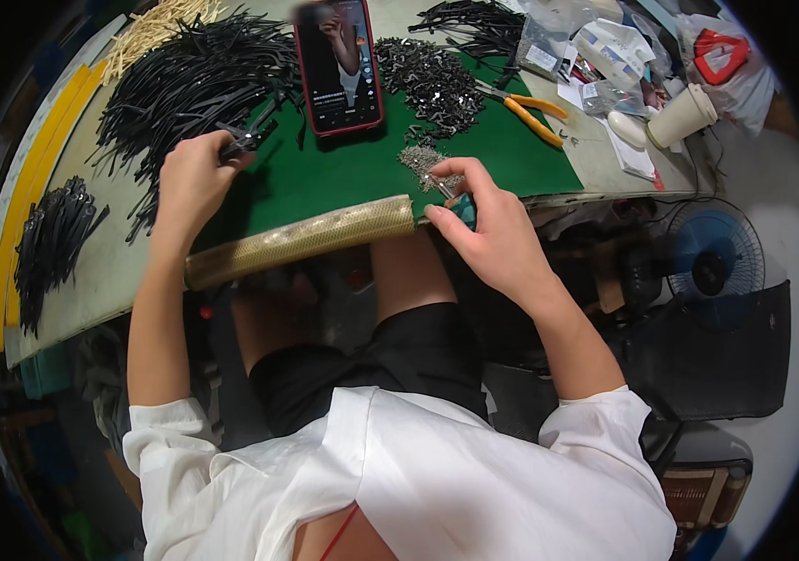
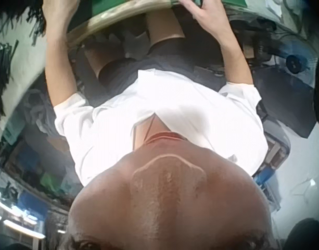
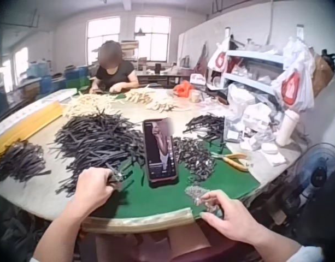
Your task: The person repeatedly picks up black cable-like objects and small metal components from a green workbench, inserts the metal pieces into the cable ends, and places the assembled units back on the table. The hands work continuously with the items, using a cylindrical tool as a guide or holder during insertion.
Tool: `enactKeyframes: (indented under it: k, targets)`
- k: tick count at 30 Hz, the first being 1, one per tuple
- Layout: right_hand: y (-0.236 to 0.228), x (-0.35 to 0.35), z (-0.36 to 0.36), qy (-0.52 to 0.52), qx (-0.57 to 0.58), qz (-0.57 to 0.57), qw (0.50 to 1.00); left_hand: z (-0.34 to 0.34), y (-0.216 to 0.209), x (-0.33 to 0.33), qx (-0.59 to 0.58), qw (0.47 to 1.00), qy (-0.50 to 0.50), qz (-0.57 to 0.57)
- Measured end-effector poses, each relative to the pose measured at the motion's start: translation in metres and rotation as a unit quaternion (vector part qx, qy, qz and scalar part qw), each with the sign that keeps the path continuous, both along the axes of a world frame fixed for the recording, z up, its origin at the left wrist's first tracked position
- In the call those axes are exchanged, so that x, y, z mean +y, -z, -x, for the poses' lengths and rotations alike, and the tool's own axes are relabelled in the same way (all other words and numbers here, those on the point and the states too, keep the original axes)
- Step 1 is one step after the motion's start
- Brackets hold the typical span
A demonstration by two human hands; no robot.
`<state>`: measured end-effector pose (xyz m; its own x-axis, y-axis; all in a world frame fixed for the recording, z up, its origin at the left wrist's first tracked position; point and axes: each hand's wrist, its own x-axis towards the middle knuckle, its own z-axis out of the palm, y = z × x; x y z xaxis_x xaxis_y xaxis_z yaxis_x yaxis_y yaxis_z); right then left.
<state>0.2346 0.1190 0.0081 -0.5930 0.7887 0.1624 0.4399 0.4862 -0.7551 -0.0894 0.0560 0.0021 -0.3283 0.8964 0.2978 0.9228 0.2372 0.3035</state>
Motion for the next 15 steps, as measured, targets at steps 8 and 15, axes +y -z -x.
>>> enactKeyframes:
  k: [8, 15]
  targets:
    - [-0.004, 0.015, 0.0, -0.015, -0.073, -0.016, 0.997, -0.015, -0.017, -0.039, -0.271, 0.94, 0.124, -0.167]
    - [-0.005, 0.031, -0.008, -0.115, -0.167, -0.139, 0.969, -0.031, -0.012, -0.062, -0.46, 0.87, 0.118, -0.132]
